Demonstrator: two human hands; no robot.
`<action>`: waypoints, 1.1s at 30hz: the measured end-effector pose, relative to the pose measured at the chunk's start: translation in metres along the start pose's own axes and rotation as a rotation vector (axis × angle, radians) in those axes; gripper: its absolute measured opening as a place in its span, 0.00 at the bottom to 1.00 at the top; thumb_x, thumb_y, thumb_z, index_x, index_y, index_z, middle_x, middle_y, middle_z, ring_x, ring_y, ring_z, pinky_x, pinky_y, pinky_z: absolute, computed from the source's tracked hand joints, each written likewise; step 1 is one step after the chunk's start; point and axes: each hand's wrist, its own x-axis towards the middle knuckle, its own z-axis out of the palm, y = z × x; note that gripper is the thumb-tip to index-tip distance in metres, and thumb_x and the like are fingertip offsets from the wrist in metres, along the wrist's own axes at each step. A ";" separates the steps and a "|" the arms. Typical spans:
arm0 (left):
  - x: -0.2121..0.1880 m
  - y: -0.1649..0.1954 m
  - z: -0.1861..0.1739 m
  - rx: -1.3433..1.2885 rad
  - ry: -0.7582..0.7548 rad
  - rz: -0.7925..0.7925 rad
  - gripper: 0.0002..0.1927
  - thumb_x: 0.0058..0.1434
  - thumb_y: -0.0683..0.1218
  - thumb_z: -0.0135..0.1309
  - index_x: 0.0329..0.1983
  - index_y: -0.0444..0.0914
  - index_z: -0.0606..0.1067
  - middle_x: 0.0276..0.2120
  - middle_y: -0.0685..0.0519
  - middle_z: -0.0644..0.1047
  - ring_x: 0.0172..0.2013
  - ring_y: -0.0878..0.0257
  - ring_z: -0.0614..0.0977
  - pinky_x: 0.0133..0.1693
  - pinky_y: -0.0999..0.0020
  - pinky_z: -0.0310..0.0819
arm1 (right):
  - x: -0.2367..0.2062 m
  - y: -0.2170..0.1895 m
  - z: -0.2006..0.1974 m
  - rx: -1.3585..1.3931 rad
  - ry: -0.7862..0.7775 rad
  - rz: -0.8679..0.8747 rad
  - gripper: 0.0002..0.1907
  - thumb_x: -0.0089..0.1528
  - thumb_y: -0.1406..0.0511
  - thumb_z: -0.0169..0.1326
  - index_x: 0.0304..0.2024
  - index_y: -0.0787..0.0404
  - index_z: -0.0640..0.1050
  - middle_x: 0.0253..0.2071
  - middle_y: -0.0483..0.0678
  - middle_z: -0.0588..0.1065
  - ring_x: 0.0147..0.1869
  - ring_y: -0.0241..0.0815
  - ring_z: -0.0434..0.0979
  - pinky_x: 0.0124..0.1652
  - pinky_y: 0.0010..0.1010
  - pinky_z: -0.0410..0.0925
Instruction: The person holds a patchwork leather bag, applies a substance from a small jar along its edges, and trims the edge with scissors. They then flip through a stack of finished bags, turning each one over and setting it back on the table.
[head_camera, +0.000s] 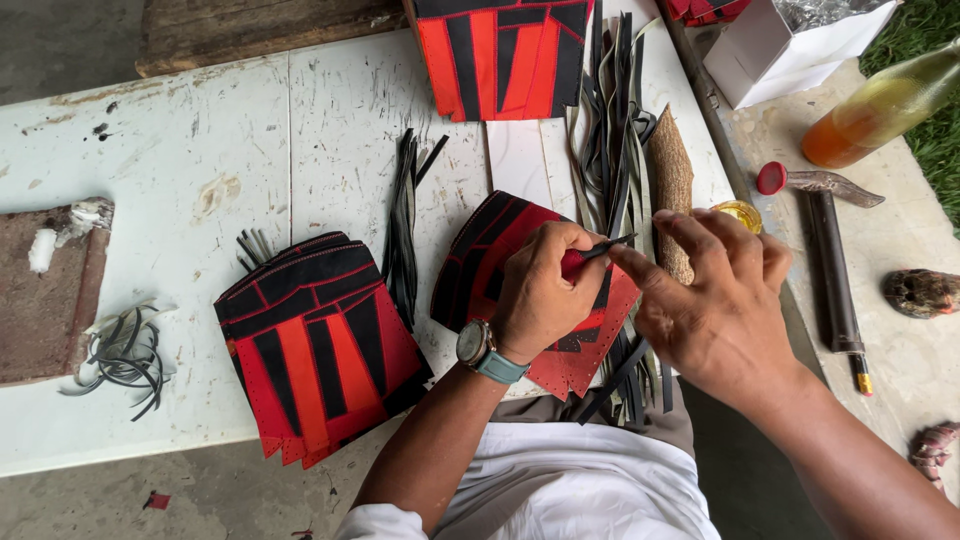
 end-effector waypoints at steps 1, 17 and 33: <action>0.000 0.000 0.000 0.000 -0.006 -0.006 0.15 0.61 0.37 0.63 0.44 0.34 0.68 0.40 0.46 0.81 0.42 0.54 0.86 0.45 0.62 0.82 | 0.000 0.001 0.000 -0.012 -0.004 0.007 0.27 0.54 0.62 0.64 0.58 0.46 0.80 0.64 0.52 0.68 0.69 0.58 0.64 0.58 0.53 0.55; -0.006 0.004 -0.006 0.034 0.046 0.132 0.13 0.63 0.37 0.63 0.44 0.36 0.69 0.43 0.47 0.81 0.43 0.53 0.85 0.44 0.61 0.82 | -0.001 0.006 0.002 0.343 -0.057 0.153 0.34 0.50 0.64 0.64 0.61 0.53 0.79 0.64 0.60 0.68 0.65 0.60 0.65 0.60 0.49 0.58; 0.001 0.000 0.001 0.079 -0.067 0.007 0.16 0.60 0.41 0.64 0.47 0.35 0.70 0.40 0.47 0.79 0.43 0.51 0.84 0.45 0.58 0.80 | 0.011 0.009 0.003 0.193 0.019 0.038 0.33 0.44 0.67 0.64 0.55 0.52 0.81 0.64 0.60 0.67 0.66 0.64 0.64 0.56 0.51 0.57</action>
